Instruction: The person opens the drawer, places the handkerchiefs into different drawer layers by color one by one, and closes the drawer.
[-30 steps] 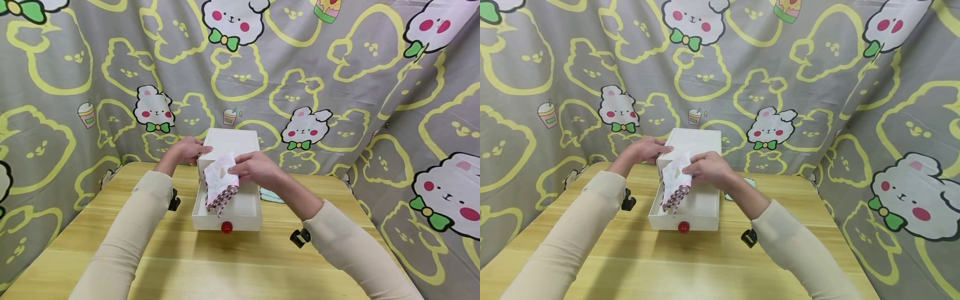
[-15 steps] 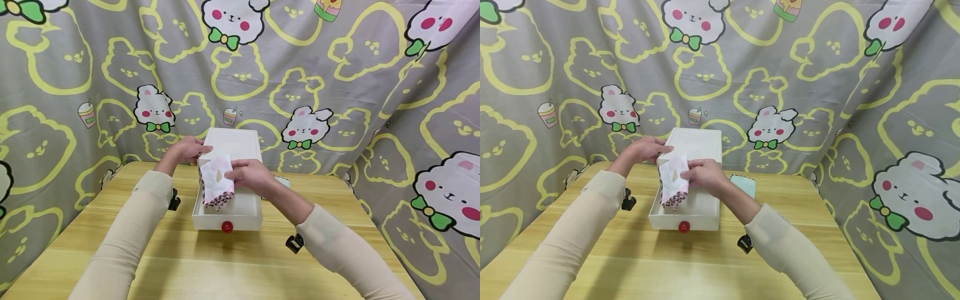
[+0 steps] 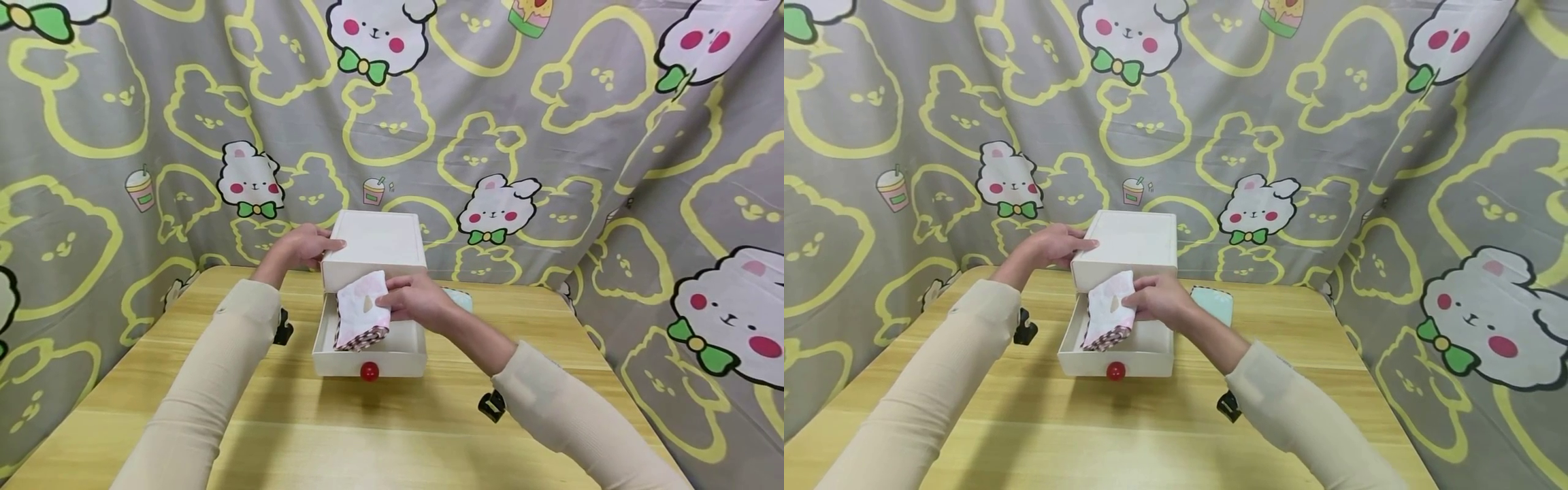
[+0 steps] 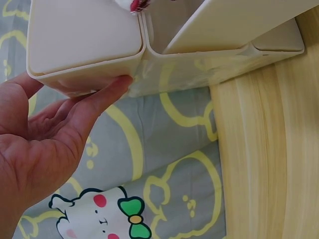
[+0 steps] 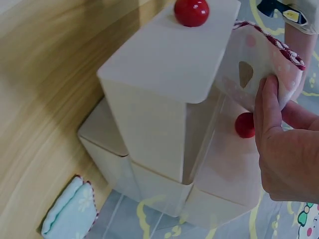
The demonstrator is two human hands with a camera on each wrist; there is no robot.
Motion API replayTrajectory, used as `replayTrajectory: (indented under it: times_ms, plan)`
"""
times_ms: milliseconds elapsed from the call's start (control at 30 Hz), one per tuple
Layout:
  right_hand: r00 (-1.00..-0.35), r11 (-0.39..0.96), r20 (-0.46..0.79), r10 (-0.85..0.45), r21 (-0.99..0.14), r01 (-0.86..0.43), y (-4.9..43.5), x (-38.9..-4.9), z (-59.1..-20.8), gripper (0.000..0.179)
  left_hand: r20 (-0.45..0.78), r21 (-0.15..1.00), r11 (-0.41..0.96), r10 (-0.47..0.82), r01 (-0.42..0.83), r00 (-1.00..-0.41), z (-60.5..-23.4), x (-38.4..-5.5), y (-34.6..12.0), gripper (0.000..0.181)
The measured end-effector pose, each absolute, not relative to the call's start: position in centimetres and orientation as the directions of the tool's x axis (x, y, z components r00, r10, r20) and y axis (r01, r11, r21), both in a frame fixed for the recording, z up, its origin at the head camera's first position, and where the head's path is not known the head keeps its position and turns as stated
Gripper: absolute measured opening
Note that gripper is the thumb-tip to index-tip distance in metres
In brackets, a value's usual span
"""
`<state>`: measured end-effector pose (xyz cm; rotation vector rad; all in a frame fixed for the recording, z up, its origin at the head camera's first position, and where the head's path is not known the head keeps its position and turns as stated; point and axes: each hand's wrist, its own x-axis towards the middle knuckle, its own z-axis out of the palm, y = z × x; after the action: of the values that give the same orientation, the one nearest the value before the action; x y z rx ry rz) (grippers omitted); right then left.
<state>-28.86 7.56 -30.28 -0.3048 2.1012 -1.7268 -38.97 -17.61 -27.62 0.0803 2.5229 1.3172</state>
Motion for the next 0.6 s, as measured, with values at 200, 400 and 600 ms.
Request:
replayTrajectory:
  times_ms: [200, 400, 600]
  plan:
    - [-0.903, 0.272, -0.199, -0.382, -0.957, 0.096, 8.1, -28.9, -31.3, 0.034, -0.238, 0.805, 0.586, 0.172, -0.095, -0.956, -27.6, -38.8, -17.6, 0.056]
    - [-0.913, 0.343, -0.230, -0.338, -0.933, 0.108, 8.7, -28.9, -32.1, 0.035, -0.239, 0.793, 0.602, 0.164, -0.095, -0.957, -27.6, -38.8, -17.6, 0.059]
    - [-0.915, 0.336, -0.232, -0.329, -0.935, 0.116, 8.9, -29.0, -32.7, 0.032, -0.235, 0.786, 0.612, 0.161, -0.090, -0.959, -27.5, -38.8, -17.6, 0.059]
